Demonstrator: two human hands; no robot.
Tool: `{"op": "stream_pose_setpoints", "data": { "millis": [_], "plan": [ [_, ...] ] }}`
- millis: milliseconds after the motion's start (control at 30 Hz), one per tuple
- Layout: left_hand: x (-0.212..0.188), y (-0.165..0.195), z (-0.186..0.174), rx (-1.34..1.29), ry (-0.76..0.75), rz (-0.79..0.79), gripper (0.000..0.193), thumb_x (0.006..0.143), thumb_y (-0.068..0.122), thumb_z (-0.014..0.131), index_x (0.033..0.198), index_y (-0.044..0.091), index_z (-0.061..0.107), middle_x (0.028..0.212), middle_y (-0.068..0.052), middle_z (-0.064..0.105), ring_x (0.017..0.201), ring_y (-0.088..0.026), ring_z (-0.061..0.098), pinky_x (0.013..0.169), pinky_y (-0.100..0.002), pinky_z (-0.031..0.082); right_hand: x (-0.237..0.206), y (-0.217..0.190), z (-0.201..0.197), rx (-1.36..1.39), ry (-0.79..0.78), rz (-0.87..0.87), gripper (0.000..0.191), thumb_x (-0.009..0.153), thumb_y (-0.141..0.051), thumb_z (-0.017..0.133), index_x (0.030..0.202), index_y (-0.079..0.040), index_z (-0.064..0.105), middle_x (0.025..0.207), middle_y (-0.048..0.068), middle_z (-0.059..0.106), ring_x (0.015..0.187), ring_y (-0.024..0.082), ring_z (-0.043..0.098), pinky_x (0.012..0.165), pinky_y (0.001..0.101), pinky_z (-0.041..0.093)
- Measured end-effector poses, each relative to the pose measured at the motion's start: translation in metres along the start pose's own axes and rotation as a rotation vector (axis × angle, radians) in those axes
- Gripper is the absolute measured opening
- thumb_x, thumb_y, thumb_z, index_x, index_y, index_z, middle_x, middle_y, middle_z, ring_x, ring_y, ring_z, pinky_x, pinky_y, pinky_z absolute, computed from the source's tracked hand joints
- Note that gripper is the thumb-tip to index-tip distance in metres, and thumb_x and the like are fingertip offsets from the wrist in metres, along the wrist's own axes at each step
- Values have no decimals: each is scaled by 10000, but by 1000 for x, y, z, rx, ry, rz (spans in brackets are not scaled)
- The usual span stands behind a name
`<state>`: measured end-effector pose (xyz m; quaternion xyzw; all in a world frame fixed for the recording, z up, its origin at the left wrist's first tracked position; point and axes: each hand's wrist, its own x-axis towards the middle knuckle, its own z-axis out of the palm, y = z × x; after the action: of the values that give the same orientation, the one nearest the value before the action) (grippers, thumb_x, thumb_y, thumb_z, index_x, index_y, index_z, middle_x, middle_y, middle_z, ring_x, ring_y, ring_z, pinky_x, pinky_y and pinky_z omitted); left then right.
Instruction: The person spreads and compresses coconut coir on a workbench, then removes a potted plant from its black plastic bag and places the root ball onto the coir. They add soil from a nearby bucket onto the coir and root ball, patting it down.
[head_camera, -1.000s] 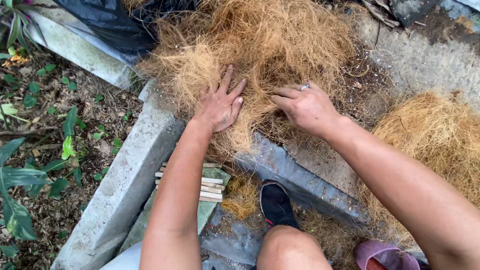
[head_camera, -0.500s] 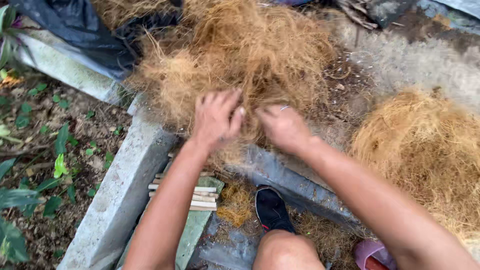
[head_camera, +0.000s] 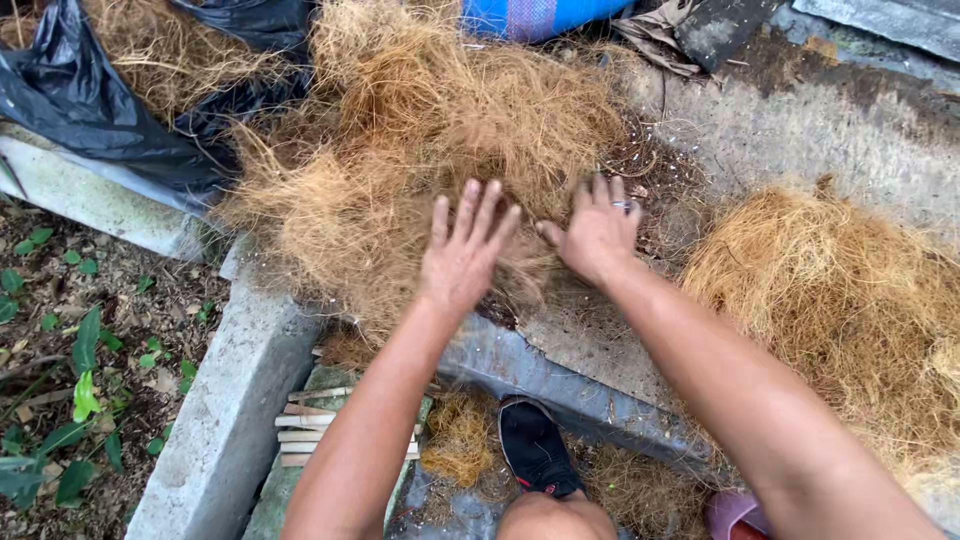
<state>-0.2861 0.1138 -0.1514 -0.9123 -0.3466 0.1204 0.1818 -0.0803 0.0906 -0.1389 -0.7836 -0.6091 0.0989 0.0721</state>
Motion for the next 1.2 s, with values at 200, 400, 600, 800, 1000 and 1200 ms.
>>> {"op": "stream_pose_setpoints", "data": {
  "millis": [200,400,600,800,1000,1200],
  "plan": [
    [12,-46,-18,122,-237,-49,762,957,84,470,1631,163,122,1701,-221,-74,1528,-460,-102,1122,-703,-145,0,0,-16,153,-129,-12,286,1024,-310,580,1110,-61,691,1081,167,729,1070,319,678,1102,558,435],
    [9,-43,-75,-769,-439,-149,767,871,409,651,1555,216,360,1668,-153,137,1560,-373,35,1232,-629,-78,-12,19,-39,128,-141,-113,247,1060,-230,499,1092,-66,681,925,167,734,825,336,697,988,619,469],
    [35,-25,-66,-631,80,-178,499,1116,467,491,1420,85,593,1539,-155,522,1444,-329,443,1214,-550,309,-43,-12,-15,51,213,-518,352,933,-324,588,1078,-16,675,1046,193,710,966,327,667,924,603,415],
    [55,2,-18,-394,354,-364,627,832,522,622,1269,72,638,1357,-249,536,1310,-392,421,1043,-625,283,19,8,-28,238,275,-223,235,1004,-199,571,1126,-10,637,1310,231,606,1297,325,523,1114,570,382],
    [43,36,15,-261,286,-169,429,1063,234,567,1463,83,585,1524,-202,500,1397,-332,421,1089,-524,264,84,-29,-42,204,-121,-78,905,988,-354,659,1647,16,162,1371,230,606,1194,335,590,1166,535,322],
    [67,67,-1,-459,98,191,677,1001,587,306,1527,163,346,1566,-151,353,1522,-329,219,1233,-569,55,72,-59,-63,211,-245,-108,305,1030,-273,598,1267,-115,708,1200,107,721,1110,235,643,1126,490,438]
  ]
}}
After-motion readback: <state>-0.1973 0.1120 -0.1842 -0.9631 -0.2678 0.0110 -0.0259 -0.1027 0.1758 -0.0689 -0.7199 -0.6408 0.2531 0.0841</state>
